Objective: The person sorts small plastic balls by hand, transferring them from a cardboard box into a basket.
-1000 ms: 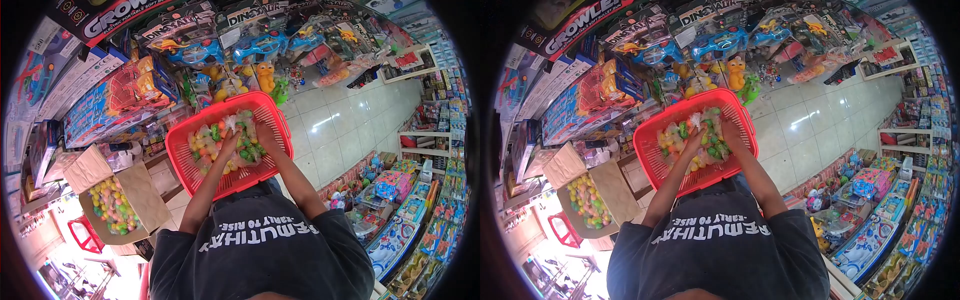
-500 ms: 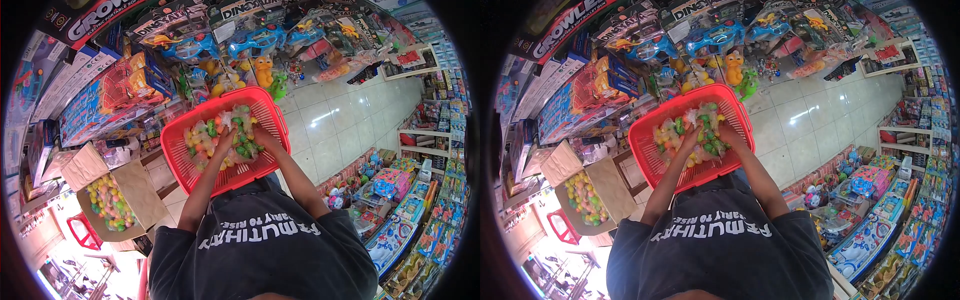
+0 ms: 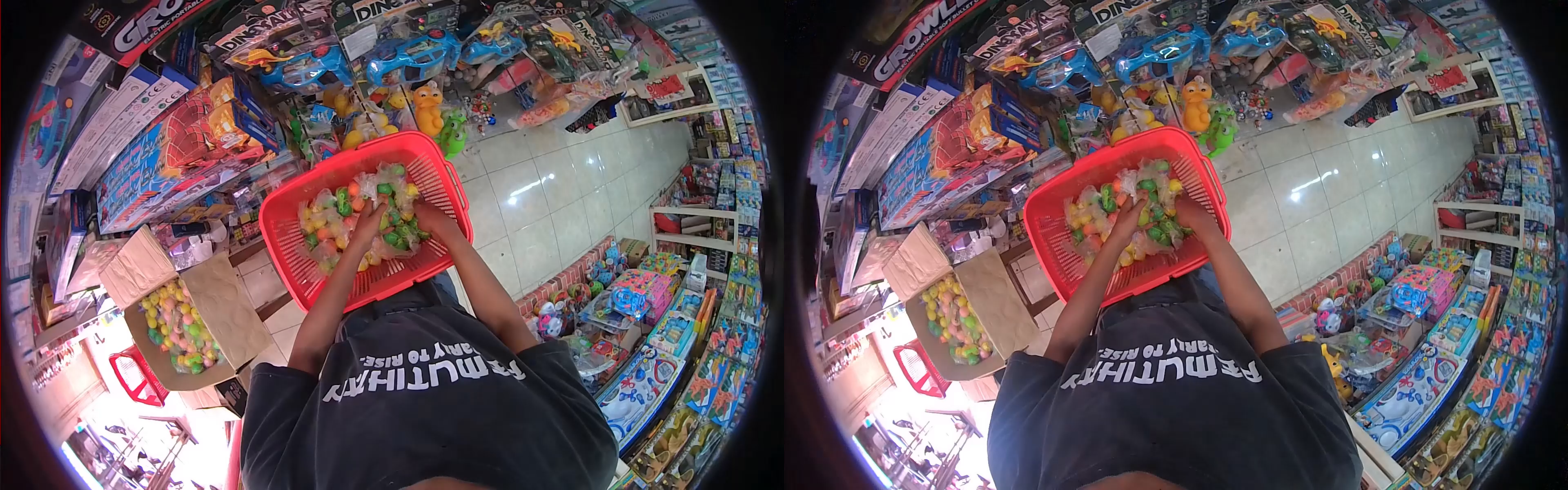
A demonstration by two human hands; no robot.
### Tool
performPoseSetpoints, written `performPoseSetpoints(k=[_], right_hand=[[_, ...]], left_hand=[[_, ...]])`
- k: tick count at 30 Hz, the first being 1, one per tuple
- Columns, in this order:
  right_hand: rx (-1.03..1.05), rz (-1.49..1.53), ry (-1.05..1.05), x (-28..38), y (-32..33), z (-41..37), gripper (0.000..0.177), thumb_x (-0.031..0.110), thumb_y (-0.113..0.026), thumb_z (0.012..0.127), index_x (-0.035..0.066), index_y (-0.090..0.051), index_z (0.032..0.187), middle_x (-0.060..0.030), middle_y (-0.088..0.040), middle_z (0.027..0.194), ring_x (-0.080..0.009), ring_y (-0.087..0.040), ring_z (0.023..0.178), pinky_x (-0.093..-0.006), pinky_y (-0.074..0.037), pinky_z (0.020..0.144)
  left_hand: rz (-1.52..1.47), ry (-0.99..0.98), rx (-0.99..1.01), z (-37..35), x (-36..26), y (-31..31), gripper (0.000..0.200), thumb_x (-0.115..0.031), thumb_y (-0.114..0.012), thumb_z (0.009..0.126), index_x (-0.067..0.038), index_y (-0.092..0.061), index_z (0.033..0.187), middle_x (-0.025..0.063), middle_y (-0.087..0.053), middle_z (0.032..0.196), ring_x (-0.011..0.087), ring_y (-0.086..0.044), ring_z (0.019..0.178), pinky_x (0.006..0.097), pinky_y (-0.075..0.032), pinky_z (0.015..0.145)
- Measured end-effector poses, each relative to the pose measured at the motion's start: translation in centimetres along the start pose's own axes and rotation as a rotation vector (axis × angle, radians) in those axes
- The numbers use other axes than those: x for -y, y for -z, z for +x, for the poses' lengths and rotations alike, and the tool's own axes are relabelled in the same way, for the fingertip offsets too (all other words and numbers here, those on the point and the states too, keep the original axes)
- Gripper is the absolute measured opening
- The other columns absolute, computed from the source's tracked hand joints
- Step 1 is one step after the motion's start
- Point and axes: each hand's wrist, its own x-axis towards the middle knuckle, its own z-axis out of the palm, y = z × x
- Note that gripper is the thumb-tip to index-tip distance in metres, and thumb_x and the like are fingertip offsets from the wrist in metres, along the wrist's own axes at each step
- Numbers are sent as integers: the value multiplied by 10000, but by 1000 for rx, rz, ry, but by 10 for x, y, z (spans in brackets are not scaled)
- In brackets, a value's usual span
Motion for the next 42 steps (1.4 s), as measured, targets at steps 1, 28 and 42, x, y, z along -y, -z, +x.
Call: performPoseSetpoints(k=[1,28,42], right_hand=[[-2,1,-5,4,-2,-3,431,-15,-488,703,-73,-414,1124,-260,-492,1100,-362,-541,958,-399,-461,778],[65,-63,22,30,21,-80,267,134,-531,708,-36,-608,899,-200,-608,933,-307,-598,871,-384,-479,758],[205,-59,-78,25,12,-59,598,106,-576,678,-86,-340,1193,-286,-463,1143,-373,-479,1058,-400,-417,886]], left_hand=[[2,1,5,-5,-4,-4,471,-365,-514,855,-179,-346,1254,17,-391,1222,143,-523,871,341,-501,708],[628,-149,285,29,28,-34,567,-359,-526,835,39,-383,1212,209,-538,1075,277,-537,978,338,-412,829],[505,-367,316,37,42,-31,271,-40,-606,758,-18,-510,1010,112,-600,913,187,-575,872,288,-449,753]])
